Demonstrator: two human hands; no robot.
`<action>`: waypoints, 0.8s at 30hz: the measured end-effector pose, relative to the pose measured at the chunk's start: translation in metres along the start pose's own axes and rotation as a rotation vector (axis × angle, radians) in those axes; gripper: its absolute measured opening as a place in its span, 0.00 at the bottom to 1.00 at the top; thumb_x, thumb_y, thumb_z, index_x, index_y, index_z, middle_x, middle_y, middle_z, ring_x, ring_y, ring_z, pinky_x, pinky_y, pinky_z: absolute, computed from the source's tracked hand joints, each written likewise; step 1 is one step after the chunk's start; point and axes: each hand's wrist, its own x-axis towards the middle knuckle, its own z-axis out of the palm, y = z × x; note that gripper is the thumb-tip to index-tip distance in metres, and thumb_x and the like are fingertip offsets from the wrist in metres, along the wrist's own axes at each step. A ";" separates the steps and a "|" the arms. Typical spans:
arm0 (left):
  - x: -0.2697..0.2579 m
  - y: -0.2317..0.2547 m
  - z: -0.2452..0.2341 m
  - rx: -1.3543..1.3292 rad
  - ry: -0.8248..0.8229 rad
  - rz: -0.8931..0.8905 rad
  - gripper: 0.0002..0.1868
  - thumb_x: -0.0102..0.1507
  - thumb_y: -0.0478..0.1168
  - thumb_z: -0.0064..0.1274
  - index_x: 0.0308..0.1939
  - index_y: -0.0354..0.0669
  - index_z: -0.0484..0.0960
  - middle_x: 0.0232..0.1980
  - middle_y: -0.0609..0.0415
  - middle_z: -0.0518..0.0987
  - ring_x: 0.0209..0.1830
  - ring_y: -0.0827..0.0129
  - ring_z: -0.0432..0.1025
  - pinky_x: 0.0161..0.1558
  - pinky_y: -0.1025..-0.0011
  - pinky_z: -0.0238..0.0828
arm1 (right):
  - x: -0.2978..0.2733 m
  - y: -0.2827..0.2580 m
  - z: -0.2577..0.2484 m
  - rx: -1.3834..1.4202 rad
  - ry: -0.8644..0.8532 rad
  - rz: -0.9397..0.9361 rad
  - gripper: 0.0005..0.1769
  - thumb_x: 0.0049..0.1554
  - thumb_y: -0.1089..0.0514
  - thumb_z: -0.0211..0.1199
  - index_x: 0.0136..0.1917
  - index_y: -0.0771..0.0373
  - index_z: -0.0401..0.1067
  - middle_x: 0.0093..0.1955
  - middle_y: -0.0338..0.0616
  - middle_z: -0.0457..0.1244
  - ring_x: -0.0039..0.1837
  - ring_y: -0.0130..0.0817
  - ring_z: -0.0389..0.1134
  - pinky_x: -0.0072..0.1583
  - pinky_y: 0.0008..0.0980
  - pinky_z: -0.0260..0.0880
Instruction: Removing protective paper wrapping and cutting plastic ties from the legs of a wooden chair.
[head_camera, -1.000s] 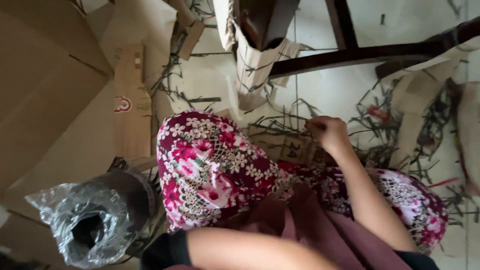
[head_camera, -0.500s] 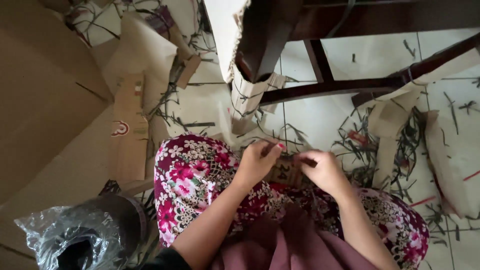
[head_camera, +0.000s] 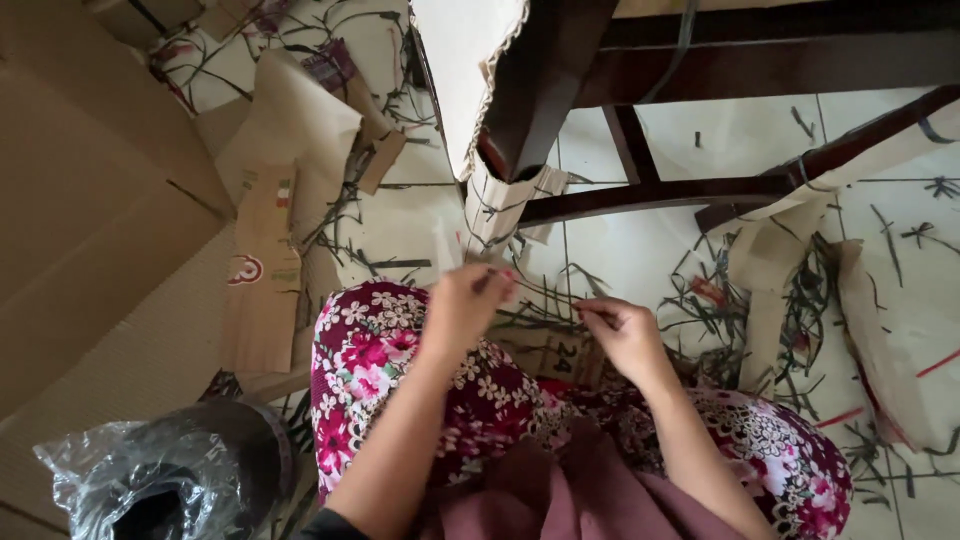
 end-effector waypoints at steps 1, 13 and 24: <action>0.004 0.001 -0.012 0.071 0.016 0.004 0.10 0.63 0.41 0.56 0.31 0.43 0.88 0.28 0.47 0.84 0.32 0.52 0.80 0.38 0.61 0.74 | 0.002 0.004 -0.003 -0.045 0.023 0.032 0.10 0.57 0.65 0.66 0.52 0.59 0.84 0.51 0.48 0.75 0.54 0.42 0.76 0.56 0.40 0.75; 0.057 -0.037 -0.084 0.374 -0.009 -0.262 0.18 0.65 0.49 0.53 0.55 0.51 0.88 0.48 0.52 0.86 0.52 0.56 0.79 0.51 0.59 0.77 | 0.046 0.041 -0.001 0.066 0.359 0.122 0.14 0.63 0.55 0.64 0.53 0.68 0.80 0.28 0.50 0.66 0.28 0.33 0.65 0.35 0.36 0.67; 0.096 -0.078 -0.074 0.529 -0.175 -0.377 0.22 0.65 0.52 0.48 0.57 0.50 0.85 0.53 0.52 0.85 0.60 0.56 0.76 0.58 0.57 0.75 | 0.122 0.058 0.107 0.015 0.501 0.188 0.11 0.55 0.57 0.69 0.51 0.62 0.82 0.42 0.55 0.72 0.45 0.45 0.74 0.48 0.47 0.72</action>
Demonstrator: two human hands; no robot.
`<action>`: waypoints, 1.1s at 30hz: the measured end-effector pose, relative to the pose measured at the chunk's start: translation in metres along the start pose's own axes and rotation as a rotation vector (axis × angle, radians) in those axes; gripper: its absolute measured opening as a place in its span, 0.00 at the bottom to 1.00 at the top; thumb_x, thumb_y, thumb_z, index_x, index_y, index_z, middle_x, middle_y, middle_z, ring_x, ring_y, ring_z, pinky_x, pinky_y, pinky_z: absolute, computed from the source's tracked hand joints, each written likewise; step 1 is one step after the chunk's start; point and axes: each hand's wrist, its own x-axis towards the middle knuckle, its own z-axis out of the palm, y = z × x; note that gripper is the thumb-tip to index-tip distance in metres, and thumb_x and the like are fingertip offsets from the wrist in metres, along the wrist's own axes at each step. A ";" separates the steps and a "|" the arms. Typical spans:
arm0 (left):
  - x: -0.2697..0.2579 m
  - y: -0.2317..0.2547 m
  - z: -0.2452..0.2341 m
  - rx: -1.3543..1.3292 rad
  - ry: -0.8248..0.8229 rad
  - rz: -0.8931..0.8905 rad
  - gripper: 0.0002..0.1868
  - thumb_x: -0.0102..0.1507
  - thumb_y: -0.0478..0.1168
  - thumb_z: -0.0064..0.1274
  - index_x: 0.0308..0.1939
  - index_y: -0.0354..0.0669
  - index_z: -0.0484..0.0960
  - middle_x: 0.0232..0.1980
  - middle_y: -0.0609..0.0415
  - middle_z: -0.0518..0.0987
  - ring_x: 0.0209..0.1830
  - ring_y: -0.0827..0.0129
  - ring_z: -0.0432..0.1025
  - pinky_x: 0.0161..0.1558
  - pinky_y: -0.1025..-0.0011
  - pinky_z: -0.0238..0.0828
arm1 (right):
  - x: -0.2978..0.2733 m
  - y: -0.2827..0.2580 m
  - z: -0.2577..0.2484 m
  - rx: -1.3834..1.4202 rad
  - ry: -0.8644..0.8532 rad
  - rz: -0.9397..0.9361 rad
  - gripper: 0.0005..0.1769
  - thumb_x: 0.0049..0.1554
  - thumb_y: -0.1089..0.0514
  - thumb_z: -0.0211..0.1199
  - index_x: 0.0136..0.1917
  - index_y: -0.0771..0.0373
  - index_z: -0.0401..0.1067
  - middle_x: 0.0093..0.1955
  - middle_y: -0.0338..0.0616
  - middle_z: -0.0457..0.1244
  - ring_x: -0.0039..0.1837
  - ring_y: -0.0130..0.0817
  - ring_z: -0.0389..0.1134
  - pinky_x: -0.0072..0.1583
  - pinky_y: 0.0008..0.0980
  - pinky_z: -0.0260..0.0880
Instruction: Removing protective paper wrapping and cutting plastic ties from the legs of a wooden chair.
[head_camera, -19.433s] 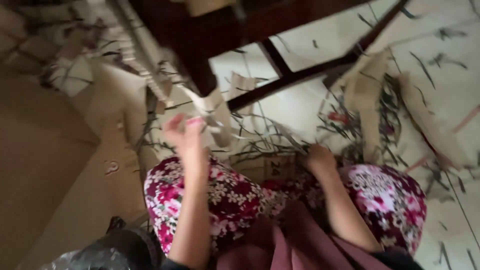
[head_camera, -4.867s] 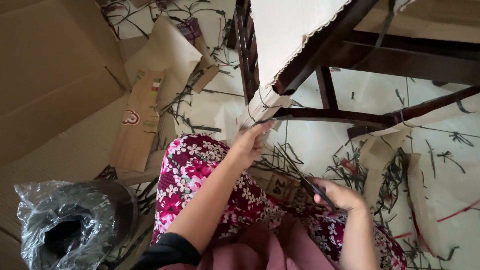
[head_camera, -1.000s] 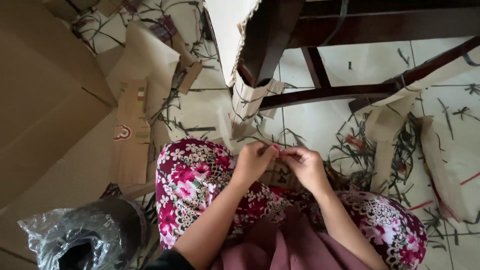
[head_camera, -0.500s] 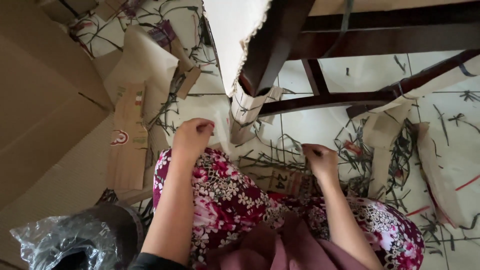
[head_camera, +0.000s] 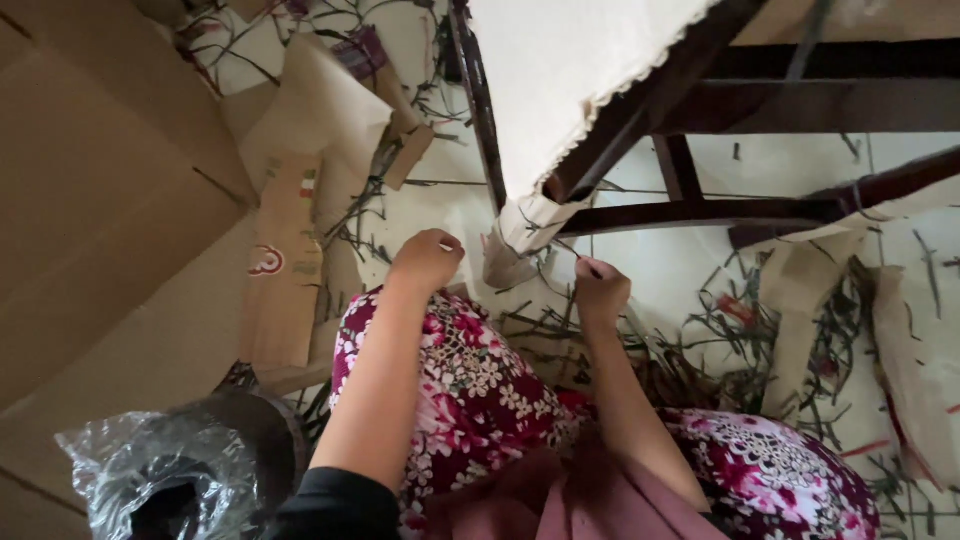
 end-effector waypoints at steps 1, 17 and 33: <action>0.005 -0.002 0.003 -0.008 -0.008 -0.009 0.21 0.65 0.52 0.48 0.57 0.51 0.85 0.53 0.52 0.85 0.59 0.56 0.77 0.57 0.58 0.76 | -0.003 -0.005 0.004 0.021 -0.041 0.031 0.12 0.56 0.57 0.68 0.52 0.62 0.82 0.44 0.54 0.72 0.47 0.44 0.74 0.50 0.46 0.73; 0.077 -0.016 0.036 0.237 -0.061 0.008 0.25 0.65 0.36 0.50 0.66 0.33 0.74 0.61 0.36 0.78 0.64 0.46 0.73 0.61 0.53 0.74 | -0.041 0.013 0.006 -0.247 -0.272 -0.406 0.17 0.64 0.44 0.65 0.58 0.56 0.79 0.52 0.41 0.69 0.59 0.42 0.69 0.65 0.47 0.65; 0.136 -0.014 0.082 0.399 0.071 -0.147 0.13 0.64 0.35 0.51 0.51 0.43 0.85 0.48 0.51 0.85 0.52 0.60 0.80 0.50 0.59 0.77 | -0.038 0.045 0.027 -0.388 -0.193 -0.541 0.05 0.64 0.53 0.63 0.51 0.45 0.80 0.44 0.34 0.68 0.55 0.36 0.68 0.65 0.43 0.55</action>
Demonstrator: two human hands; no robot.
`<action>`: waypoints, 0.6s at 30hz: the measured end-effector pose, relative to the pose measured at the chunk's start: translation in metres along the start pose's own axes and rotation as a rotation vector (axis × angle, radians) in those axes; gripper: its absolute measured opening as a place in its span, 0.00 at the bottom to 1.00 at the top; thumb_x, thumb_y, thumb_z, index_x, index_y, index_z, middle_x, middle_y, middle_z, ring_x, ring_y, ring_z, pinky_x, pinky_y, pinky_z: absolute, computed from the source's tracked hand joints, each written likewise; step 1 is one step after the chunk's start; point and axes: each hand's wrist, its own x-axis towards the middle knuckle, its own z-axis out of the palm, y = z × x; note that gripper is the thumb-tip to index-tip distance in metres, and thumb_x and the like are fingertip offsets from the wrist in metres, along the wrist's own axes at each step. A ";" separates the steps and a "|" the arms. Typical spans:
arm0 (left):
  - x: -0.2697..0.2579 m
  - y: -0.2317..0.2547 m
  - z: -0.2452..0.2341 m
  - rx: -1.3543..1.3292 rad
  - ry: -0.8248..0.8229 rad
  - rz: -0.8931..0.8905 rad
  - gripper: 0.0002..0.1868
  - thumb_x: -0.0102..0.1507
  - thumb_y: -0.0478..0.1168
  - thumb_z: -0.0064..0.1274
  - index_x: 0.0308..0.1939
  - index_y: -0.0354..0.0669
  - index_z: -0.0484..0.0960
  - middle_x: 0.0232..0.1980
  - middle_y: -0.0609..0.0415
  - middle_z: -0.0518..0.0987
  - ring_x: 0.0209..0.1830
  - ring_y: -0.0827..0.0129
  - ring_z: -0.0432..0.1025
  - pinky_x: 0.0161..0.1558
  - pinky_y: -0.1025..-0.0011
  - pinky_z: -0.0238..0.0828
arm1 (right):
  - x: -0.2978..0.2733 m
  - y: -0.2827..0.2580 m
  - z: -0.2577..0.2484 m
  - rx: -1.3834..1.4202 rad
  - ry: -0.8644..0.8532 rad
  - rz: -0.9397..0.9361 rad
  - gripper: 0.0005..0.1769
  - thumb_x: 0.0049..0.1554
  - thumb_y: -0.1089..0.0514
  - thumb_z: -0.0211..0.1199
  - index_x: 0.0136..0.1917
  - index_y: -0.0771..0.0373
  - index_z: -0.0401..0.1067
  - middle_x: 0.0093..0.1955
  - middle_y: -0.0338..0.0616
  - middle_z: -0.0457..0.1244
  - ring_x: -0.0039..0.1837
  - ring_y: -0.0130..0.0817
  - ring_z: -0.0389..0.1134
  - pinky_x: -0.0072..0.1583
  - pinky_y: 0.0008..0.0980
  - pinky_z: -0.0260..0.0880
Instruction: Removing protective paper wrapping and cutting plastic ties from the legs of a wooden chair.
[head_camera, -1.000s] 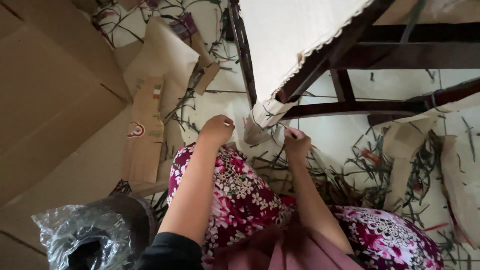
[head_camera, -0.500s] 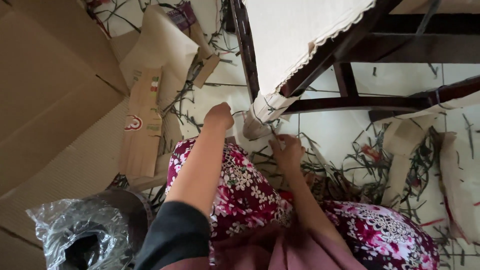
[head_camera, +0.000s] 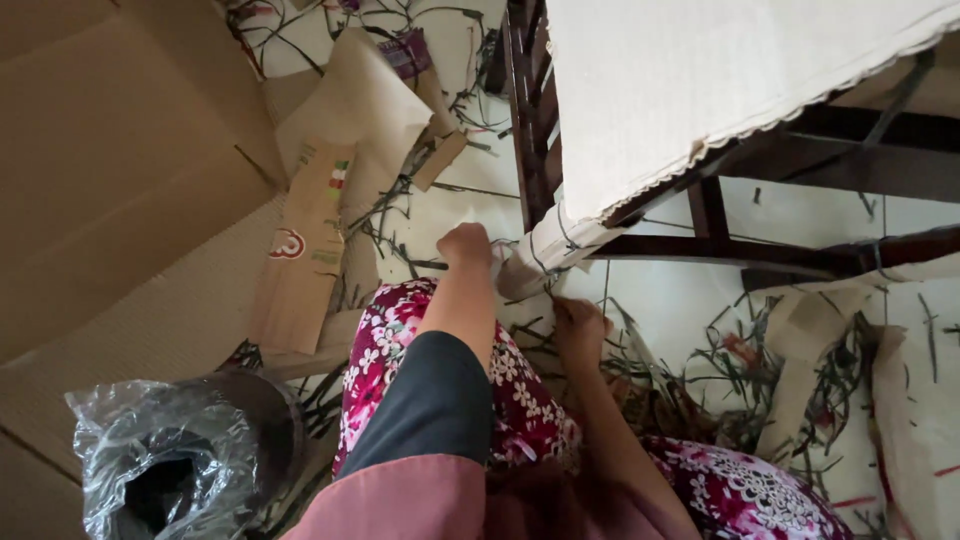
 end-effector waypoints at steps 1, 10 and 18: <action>0.004 -0.002 0.001 -0.001 -0.084 -0.029 0.14 0.64 0.36 0.52 0.53 0.43 0.84 0.51 0.51 0.85 0.54 0.58 0.79 0.50 0.57 0.77 | 0.001 -0.005 -0.005 0.014 -0.007 0.008 0.06 0.64 0.53 0.63 0.50 0.47 0.80 0.43 0.34 0.68 0.52 0.37 0.68 0.64 0.41 0.54; -0.023 -0.027 -0.013 -0.025 -0.136 -0.037 0.16 0.63 0.34 0.51 0.54 0.37 0.83 0.53 0.44 0.84 0.58 0.51 0.77 0.54 0.49 0.76 | 0.006 -0.013 -0.027 0.096 0.063 0.003 0.05 0.64 0.53 0.64 0.50 0.48 0.81 0.42 0.30 0.70 0.46 0.31 0.71 0.59 0.36 0.58; -0.037 -0.033 0.023 -0.082 0.047 0.037 0.14 0.62 0.34 0.51 0.50 0.36 0.83 0.47 0.45 0.83 0.53 0.47 0.79 0.49 0.41 0.75 | -0.019 -0.062 -0.067 0.270 0.022 0.062 0.09 0.63 0.53 0.65 0.49 0.58 0.81 0.42 0.46 0.71 0.45 0.47 0.74 0.47 0.45 0.71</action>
